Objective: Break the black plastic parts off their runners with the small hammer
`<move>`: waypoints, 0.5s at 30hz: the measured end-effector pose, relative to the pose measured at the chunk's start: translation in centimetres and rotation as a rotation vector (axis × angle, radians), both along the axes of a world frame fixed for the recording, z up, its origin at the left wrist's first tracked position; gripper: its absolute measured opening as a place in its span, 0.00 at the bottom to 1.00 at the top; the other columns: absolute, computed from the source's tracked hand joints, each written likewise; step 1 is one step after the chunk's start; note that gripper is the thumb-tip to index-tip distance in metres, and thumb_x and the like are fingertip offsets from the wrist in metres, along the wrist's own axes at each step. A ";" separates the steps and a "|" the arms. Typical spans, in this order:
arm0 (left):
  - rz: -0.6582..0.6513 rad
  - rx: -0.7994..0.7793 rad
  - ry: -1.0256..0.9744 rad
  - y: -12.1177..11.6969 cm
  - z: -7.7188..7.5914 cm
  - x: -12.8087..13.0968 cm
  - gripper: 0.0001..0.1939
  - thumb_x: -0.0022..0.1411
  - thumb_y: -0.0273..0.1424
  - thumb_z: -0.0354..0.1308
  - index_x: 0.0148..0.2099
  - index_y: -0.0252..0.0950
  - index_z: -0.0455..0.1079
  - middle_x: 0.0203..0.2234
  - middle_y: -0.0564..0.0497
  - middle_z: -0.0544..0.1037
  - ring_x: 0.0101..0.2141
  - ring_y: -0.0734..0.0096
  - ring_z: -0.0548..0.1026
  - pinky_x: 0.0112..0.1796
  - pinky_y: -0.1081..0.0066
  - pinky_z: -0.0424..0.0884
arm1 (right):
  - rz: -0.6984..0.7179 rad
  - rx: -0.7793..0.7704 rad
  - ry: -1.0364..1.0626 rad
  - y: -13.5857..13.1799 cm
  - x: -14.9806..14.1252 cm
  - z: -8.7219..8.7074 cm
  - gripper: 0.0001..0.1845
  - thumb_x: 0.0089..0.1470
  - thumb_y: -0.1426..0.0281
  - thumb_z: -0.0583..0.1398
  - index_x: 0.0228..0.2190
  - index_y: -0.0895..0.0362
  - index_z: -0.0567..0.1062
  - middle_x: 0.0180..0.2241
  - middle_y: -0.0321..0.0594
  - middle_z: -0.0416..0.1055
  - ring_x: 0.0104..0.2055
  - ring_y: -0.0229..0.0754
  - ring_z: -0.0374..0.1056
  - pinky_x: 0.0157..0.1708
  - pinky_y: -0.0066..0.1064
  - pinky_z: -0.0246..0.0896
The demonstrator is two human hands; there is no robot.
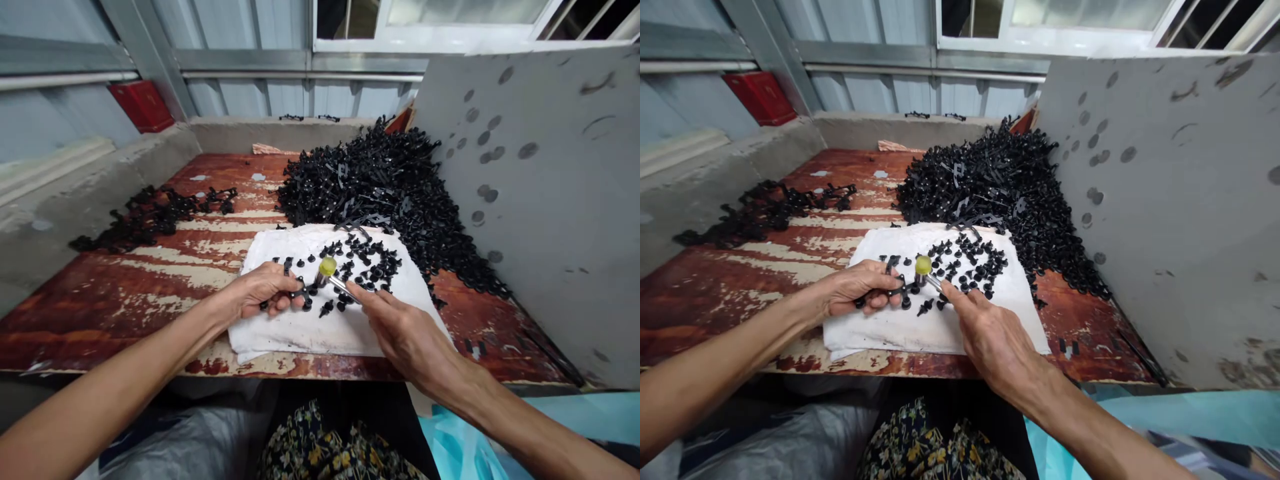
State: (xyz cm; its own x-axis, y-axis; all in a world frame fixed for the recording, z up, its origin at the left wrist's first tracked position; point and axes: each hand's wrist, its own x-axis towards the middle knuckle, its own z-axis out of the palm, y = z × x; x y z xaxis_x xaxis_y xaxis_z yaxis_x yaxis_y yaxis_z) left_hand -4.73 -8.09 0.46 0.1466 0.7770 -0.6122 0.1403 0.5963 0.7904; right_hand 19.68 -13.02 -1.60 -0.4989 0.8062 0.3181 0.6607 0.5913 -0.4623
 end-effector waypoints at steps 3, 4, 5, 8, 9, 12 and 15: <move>0.028 0.034 -0.137 -0.2 0.8 -1.7 0.10 0.47 0.29 0.65 0.21 0.31 0.68 0.14 0.49 0.74 0.11 0.82 0.59 0.12 0.78 0.56 | -0.157 -0.210 0.353 0.2 0.9 1.1 0.21 0.58 0.68 0.53 0.52 0.55 0.73 0.28 0.40 0.72 0.27 0.39 0.69 0.25 0.29 0.68; 0.028 0.043 -0.183 -0.3 1.2 -2.4 0.11 0.47 0.30 0.65 0.20 0.31 0.68 0.11 0.51 0.71 0.10 0.82 0.57 0.12 0.78 0.56 | -0.240 -0.314 0.491 0.2 1.4 1.4 0.20 0.56 0.64 0.57 0.50 0.55 0.73 0.24 0.36 0.69 0.24 0.38 0.66 0.21 0.26 0.65; 0.021 0.050 -0.222 -0.5 1.5 -3.3 0.12 0.47 0.32 0.65 0.20 0.31 0.68 0.08 0.53 0.66 0.10 0.83 0.55 0.13 0.78 0.55 | -0.317 -0.469 0.618 0.2 2.0 1.8 0.21 0.55 0.60 0.60 0.49 0.53 0.73 0.22 0.33 0.67 0.19 0.35 0.61 0.14 0.23 0.58; -0.016 0.050 -0.305 -1.2 2.4 -5.5 0.13 0.48 0.36 0.62 0.20 0.30 0.71 0.03 0.56 0.58 0.09 0.81 0.52 0.14 0.77 0.53 | -0.461 -0.839 1.022 0.0 4.1 2.0 0.26 0.40 0.57 0.71 0.41 0.50 0.73 0.19 0.27 0.62 0.15 0.30 0.53 0.07 0.19 0.49; -0.020 0.052 -0.324 -1.5 2.5 -6.0 0.14 0.48 0.37 0.60 0.21 0.30 0.71 0.02 0.55 0.57 0.09 0.80 0.53 0.14 0.77 0.54 | -0.493 -0.911 1.118 0.0 4.9 1.8 0.25 0.36 0.60 0.73 0.36 0.51 0.73 0.18 0.26 0.59 0.14 0.29 0.52 0.07 0.19 0.50; 0.006 0.066 -0.349 -2.0 2.3 -6.8 0.16 0.50 0.38 0.57 0.19 0.31 0.70 0.02 0.54 0.57 0.08 0.77 0.53 0.15 0.74 0.55 | -0.504 -1.112 1.354 -0.2 6.7 0.5 0.16 0.45 0.64 0.71 0.36 0.53 0.76 0.17 0.26 0.54 0.13 0.27 0.51 0.08 0.17 0.51; 0.182 0.041 -0.264 -1.1 2.4 -7.3 0.16 0.54 0.35 0.55 0.20 0.31 0.69 0.03 0.52 0.58 0.08 0.75 0.54 0.14 0.73 0.55 | -0.518 -1.135 1.576 -0.1 8.2 -1.5 0.13 0.48 0.66 0.69 0.38 0.50 0.76 0.17 0.27 0.54 0.12 0.26 0.52 0.07 0.14 0.50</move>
